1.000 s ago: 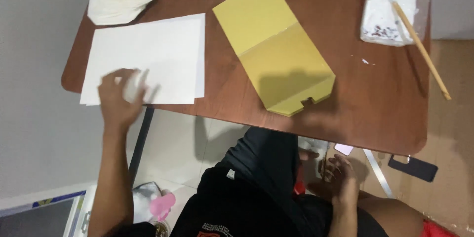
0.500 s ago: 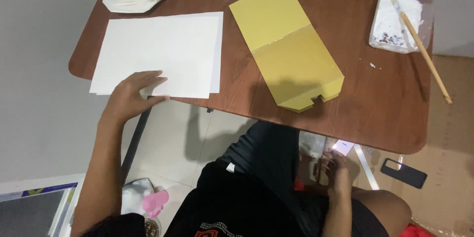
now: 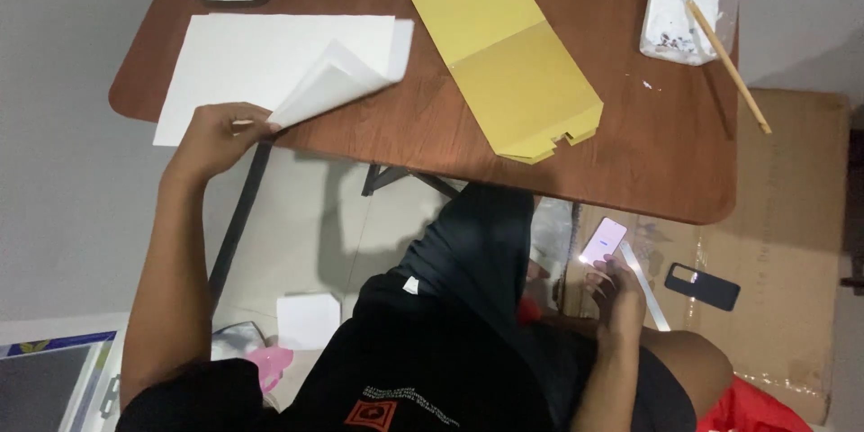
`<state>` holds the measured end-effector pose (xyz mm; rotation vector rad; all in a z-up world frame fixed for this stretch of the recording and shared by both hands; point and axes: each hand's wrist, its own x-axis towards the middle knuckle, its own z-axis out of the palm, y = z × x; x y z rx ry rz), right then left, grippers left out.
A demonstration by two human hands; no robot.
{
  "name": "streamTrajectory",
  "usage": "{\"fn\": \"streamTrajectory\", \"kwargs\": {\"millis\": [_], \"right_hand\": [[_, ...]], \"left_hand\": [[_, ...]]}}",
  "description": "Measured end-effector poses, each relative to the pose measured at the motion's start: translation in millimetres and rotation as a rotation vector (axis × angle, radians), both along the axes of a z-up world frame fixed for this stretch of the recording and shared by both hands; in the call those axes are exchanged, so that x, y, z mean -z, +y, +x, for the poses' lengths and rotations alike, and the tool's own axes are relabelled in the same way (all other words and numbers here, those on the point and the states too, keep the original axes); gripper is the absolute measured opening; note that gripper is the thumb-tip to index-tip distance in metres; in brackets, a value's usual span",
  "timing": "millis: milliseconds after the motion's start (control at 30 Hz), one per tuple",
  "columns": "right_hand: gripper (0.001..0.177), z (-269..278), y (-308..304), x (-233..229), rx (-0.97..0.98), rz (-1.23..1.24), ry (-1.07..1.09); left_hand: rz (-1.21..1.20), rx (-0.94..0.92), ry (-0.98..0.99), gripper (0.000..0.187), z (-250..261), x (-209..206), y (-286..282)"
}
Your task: Applying glue to paper sheets and folding them to assemble paper bags
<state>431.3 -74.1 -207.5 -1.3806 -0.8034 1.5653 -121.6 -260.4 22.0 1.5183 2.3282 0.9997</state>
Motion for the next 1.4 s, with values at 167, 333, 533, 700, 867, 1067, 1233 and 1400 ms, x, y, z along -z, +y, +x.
{"fn": "streamTrajectory", "kwargs": {"millis": [167, 333, 533, 700, 867, 1067, 1233, 1400], "right_hand": [[0.033, 10.1, -5.2, 6.4, 0.027, -0.012, 0.012], [0.032, 2.1, -14.3, -7.8, 0.056, -0.075, 0.035], [0.03, -0.5, -19.5, 1.2, 0.048, -0.164, 0.014], [0.027, -8.1, -22.2, 4.4, 0.029, -0.047, -0.109], [0.017, -33.2, -38.6, -59.4, -0.14, 0.396, -0.351], [0.023, -104.2, -21.8, -175.6, -0.247, 1.155, -0.875], [0.044, -144.3, 31.3, -200.6, -0.301, 1.472, -1.149], [0.051, -149.0, 58.2, -199.0, -0.425, 1.445, -1.282]], "left_hand": [[0.003, -0.031, -0.161, 0.015, -8.2, 6.2, 10.4], [-0.141, -0.09, -0.229, 0.016, -17.2, 6.1, 24.6], [0.107, -0.094, -0.289, 0.022, -28.5, 24.8, 20.8], [0.283, -0.011, -0.284, 0.036, -19.0, 17.9, 15.6], [0.294, 0.066, 0.089, 0.034, 1.7, -20.3, 22.9], [0.689, -0.034, 0.795, 0.022, 31.7, -8.5, 49.7], [0.855, 0.21, 0.884, 0.02, 90.4, -2.4, 75.5], [0.566, 0.213, 0.671, 0.023, 120.7, 0.0, 63.7]]}}
